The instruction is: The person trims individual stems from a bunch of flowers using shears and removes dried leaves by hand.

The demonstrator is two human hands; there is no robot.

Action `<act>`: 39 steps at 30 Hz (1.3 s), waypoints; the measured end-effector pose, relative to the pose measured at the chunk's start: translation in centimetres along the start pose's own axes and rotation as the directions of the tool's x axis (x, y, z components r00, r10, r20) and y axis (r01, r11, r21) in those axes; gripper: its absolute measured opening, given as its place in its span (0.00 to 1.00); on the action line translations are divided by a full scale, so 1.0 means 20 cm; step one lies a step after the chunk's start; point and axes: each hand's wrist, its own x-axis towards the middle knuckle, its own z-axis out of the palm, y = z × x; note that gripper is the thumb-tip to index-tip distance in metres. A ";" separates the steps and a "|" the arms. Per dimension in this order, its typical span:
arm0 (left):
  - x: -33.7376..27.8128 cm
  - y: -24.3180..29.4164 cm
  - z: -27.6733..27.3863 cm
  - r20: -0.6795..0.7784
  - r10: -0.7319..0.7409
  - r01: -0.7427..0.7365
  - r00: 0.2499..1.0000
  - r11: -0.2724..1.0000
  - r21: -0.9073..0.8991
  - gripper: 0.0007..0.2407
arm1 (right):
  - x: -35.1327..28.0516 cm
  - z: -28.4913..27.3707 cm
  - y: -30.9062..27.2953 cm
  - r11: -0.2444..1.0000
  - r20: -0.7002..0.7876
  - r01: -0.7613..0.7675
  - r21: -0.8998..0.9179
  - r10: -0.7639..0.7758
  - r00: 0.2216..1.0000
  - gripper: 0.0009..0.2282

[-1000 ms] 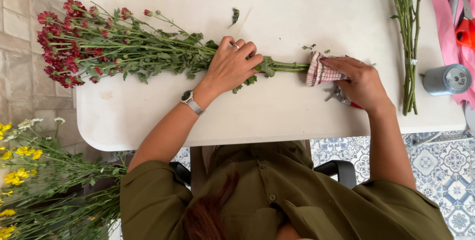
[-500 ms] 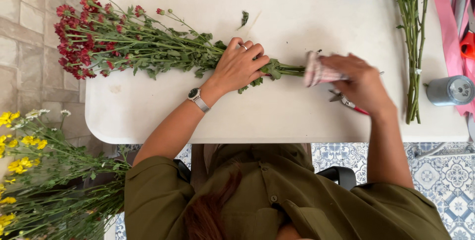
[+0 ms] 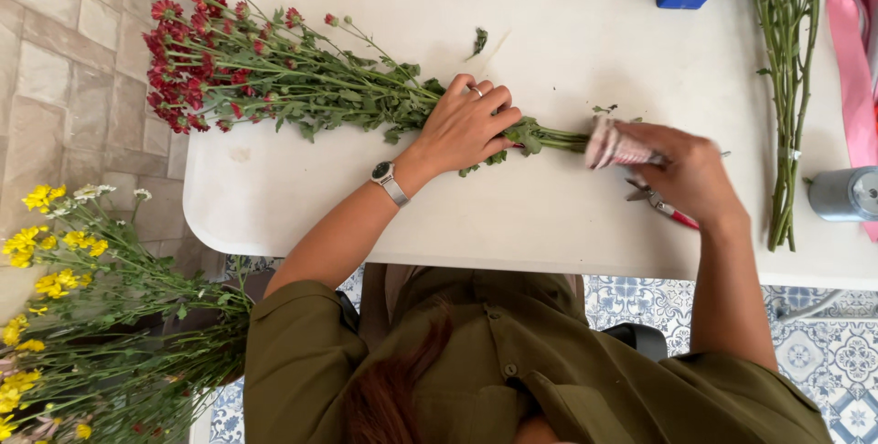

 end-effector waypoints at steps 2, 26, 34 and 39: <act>0.00 0.00 0.00 0.004 -0.001 0.001 1.000 1.000 -0.014 0.14 | -0.02 0.03 0.04 0.999 0.023 0.007 -0.036 -0.006 1.000 0.32; 0.01 0.00 0.06 -0.085 0.054 -0.055 0.995 0.998 -0.004 0.15 | 0.23 -0.03 0.39 0.982 -0.338 -0.041 -0.186 -0.024 0.941 0.26; 0.08 -0.03 0.10 -0.137 0.137 -0.151 0.981 0.984 -0.096 0.13 | 0.26 0.11 -0.12 0.948 -0.228 0.260 -0.186 -0.299 0.927 0.08; 0.14 -0.08 0.14 -0.153 0.199 -0.222 0.968 0.964 -0.145 0.11 | 0.01 0.03 -0.07 0.968 -0.339 -0.014 -0.249 -0.073 0.938 0.10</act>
